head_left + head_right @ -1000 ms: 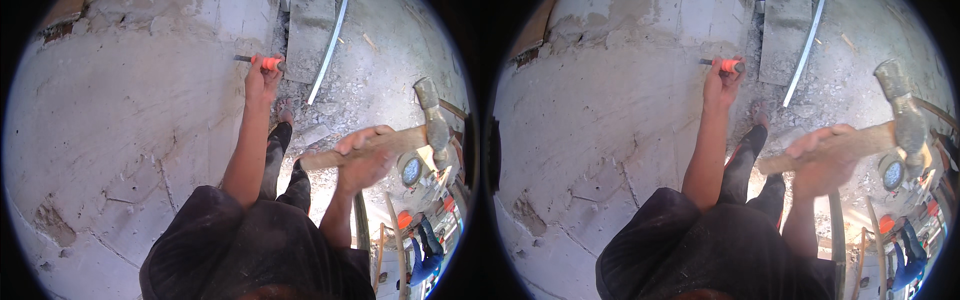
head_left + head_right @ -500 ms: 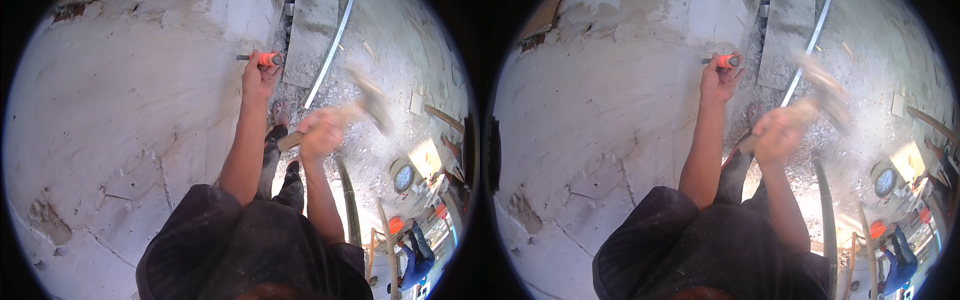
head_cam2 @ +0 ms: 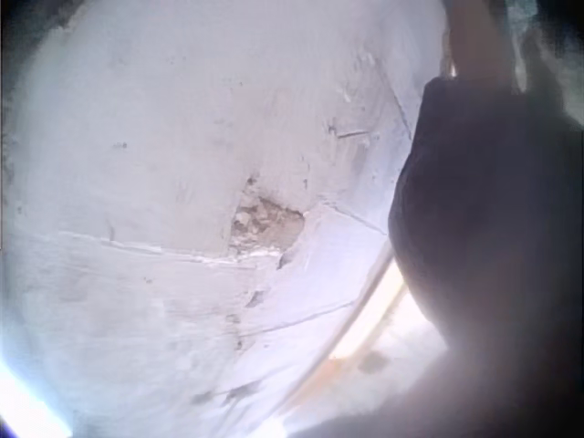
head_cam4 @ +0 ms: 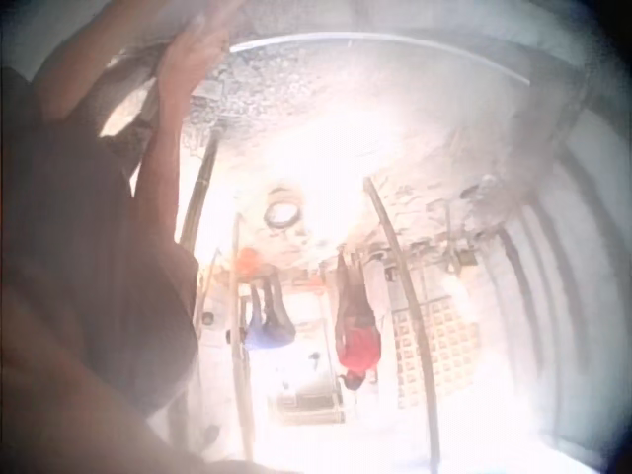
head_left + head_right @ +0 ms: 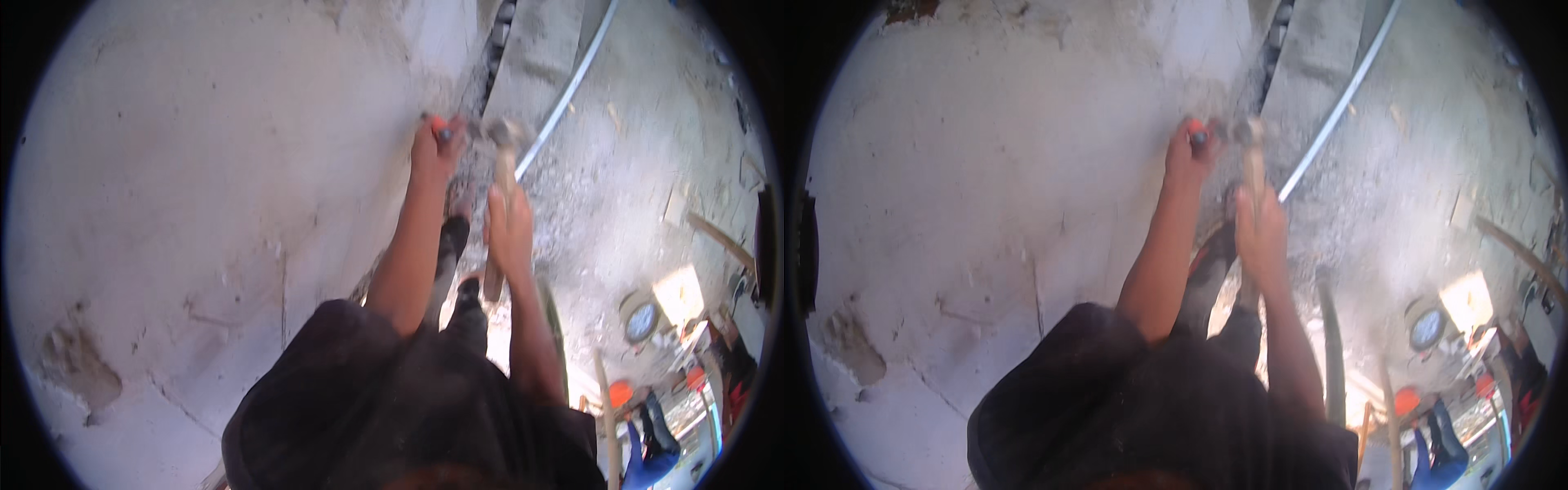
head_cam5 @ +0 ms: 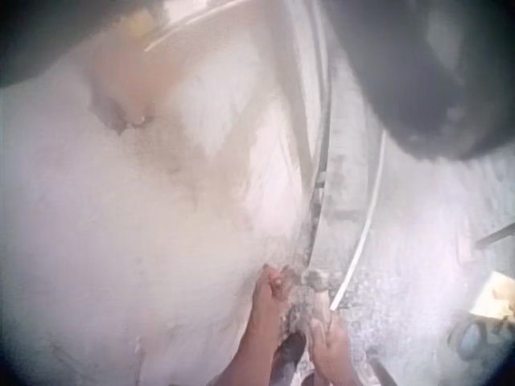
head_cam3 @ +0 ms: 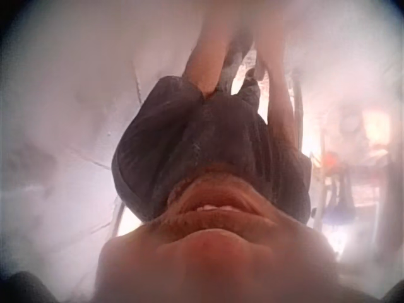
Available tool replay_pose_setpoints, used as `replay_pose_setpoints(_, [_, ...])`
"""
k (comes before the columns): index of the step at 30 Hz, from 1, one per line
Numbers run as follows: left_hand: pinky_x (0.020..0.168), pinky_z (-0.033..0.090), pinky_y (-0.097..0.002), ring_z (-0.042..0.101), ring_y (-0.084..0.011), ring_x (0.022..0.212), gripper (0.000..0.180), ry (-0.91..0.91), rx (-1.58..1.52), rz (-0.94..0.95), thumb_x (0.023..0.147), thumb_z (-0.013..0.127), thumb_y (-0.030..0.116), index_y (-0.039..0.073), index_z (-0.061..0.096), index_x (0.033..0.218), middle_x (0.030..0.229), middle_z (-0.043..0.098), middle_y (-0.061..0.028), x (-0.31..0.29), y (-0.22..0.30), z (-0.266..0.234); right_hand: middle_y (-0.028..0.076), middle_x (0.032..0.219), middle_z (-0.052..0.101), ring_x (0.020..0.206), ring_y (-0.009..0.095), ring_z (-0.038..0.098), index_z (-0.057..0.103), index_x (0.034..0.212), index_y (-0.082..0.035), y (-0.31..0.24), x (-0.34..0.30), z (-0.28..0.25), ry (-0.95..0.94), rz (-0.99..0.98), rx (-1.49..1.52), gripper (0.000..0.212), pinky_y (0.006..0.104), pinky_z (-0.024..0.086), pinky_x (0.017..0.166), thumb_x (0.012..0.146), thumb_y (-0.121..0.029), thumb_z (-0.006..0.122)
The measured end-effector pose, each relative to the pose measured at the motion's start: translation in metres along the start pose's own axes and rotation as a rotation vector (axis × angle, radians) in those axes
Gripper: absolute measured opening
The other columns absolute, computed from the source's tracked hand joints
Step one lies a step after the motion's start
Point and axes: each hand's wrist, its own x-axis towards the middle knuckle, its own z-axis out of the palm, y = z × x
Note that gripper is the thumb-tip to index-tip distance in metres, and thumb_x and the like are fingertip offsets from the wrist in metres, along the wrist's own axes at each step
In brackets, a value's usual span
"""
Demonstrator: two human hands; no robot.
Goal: The person chisels a concrete wall using a hammer and a chisel, then uses a metal straightedge to check the surface.
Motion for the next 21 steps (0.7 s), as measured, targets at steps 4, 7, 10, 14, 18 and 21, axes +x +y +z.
replay_pose_setpoints(4, [0.075,0.053,-0.0353,0.066,-0.0257,0.091,0.016,-0.137,0.125,0.006,0.092,0.051,0.021,0.006,0.056,0.087,0.1,0.066,-0.0159,-0.036,-0.027,-0.003,0.0,0.06,0.045,0.043,0.009,0.044,0.045,0.09,-0.004,-0.01,-0.045,0.0,0.151,-0.027,0.238,0.022,0.0234,0.038,0.04,0.099,-0.024,0.046])
replay_pose_setpoints(7, [0.073,0.052,-0.0316,0.065,-0.0228,0.089,0.02,-0.032,0.381,-0.049,0.093,0.051,0.021,0.003,0.057,0.099,0.099,0.066,-0.0136,-0.061,-0.05,-0.015,-0.001,0.06,0.045,0.043,0.008,0.043,0.045,0.09,-0.007,0.008,-0.037,0.0,0.229,0.027,0.315,0.021,0.0222,0.035,0.039,0.099,-0.026,0.048])
replay_pose_setpoints(10, [0.064,0.051,-0.0276,0.064,-0.018,0.087,0.035,0.065,0.546,-0.228,0.094,0.051,0.026,0.004,0.052,0.122,0.102,0.065,-0.0109,-0.085,-0.067,-0.053,-0.002,0.059,0.044,0.045,0.006,0.041,0.047,0.087,-0.009,0.105,-0.031,-0.017,0.145,0.067,0.046,0.023,0.0219,0.031,0.036,0.097,-0.03,0.052])
replay_pose_setpoints(14, [0.053,0.051,-0.0331,0.066,-0.0164,0.07,0.02,0.037,0.716,-0.28,0.09,0.06,0.024,0.004,0.061,0.092,0.083,0.065,-0.0077,-0.146,-0.076,-0.076,0.007,0.056,0.051,0.049,0.016,0.051,0.054,0.072,-0.002,0.229,-0.096,-0.067,0.093,0.15,-0.358,0.042,0.0331,0.039,0.046,0.093,-0.039,0.055])
replay_pose_setpoints(18, [0.05,0.047,-0.0316,0.064,-0.0147,0.065,0.025,-0.028,1.058,-0.114,0.084,0.064,0.025,0.005,0.064,0.098,0.076,0.065,-0.0076,-0.196,-0.078,-0.124,0.005,0.053,0.049,0.042,0.018,0.052,0.054,0.074,-0.002,0.374,-0.155,-0.108,-0.011,0.307,-0.336,0.039,0.0342,0.042,0.039,0.091,-0.037,0.058])
replay_pose_setpoints(21, [0.051,0.048,-0.0328,0.063,-0.0159,0.06,0.027,0.123,1.411,-0.036,0.083,0.061,0.025,0.006,0.066,0.103,0.07,0.064,-0.0071,-0.253,-0.092,-0.128,0.005,0.051,0.046,0.039,0.019,0.049,0.05,0.078,-0.003,0.381,-0.242,-0.152,-0.028,0.529,-0.175,0.034,0.0357,0.042,0.036,0.091,-0.033,0.059])
